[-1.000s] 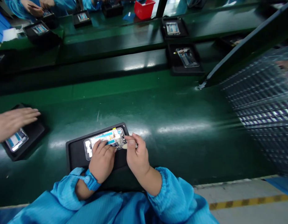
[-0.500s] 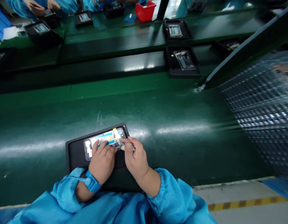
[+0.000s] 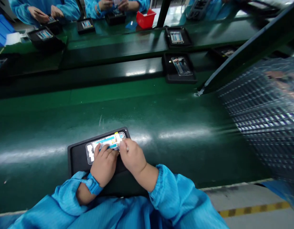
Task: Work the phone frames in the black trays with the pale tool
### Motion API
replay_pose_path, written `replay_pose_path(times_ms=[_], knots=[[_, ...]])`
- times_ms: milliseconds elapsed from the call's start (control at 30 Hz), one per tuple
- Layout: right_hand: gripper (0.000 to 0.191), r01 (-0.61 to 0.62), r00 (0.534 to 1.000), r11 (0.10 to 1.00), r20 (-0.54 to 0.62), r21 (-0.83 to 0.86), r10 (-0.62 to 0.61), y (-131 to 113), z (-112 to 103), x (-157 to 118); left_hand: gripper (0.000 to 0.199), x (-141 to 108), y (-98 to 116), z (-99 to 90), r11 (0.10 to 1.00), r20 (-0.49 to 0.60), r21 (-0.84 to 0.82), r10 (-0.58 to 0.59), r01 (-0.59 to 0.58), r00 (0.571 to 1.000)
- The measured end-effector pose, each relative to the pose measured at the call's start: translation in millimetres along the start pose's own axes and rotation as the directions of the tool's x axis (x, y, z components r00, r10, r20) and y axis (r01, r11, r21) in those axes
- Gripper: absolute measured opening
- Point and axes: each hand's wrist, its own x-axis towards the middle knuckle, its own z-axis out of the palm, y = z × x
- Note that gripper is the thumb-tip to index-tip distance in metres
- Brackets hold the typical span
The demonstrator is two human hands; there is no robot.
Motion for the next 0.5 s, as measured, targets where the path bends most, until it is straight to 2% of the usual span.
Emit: replay_pose_path(times_ms=[67,100,167,233,333,500], knots=[[0.031,-0.217,0.971,0.957,-0.056,0.193,0.232,4,-2,2,0.018,3,-1,-2.8,1.0,-0.019,-0.002,-0.024,0.024,1.0],[0.033,-0.284,0.946,0.915,-0.069,0.286,0.316,5,-3,3,0.018,6,-2,-4.2,0.999,-0.044,0.0,-0.041,0.041,0.998],[0.037,-0.326,0.912,0.851,-0.102,0.412,0.398,7,-3,3,0.019,14,-7,-6.3,0.996,-0.091,0.016,-0.087,0.089,0.992],[0.04,-0.323,0.901,0.83,-0.12,0.455,0.417,8,-3,2,0.021,24,-13,-6.3,0.991,-0.095,0.053,-0.119,0.125,0.988],[0.042,-0.339,0.899,0.82,-0.096,0.462,0.426,9,-1,2,0.023,35,-22,-2.9,0.99,-0.027,0.092,-0.104,0.106,0.994],[0.042,-0.345,0.91,0.844,-0.074,0.41,0.408,10,1,3,0.017,39,-32,-0.4,0.99,0.058,0.015,-0.14,0.14,0.988]])
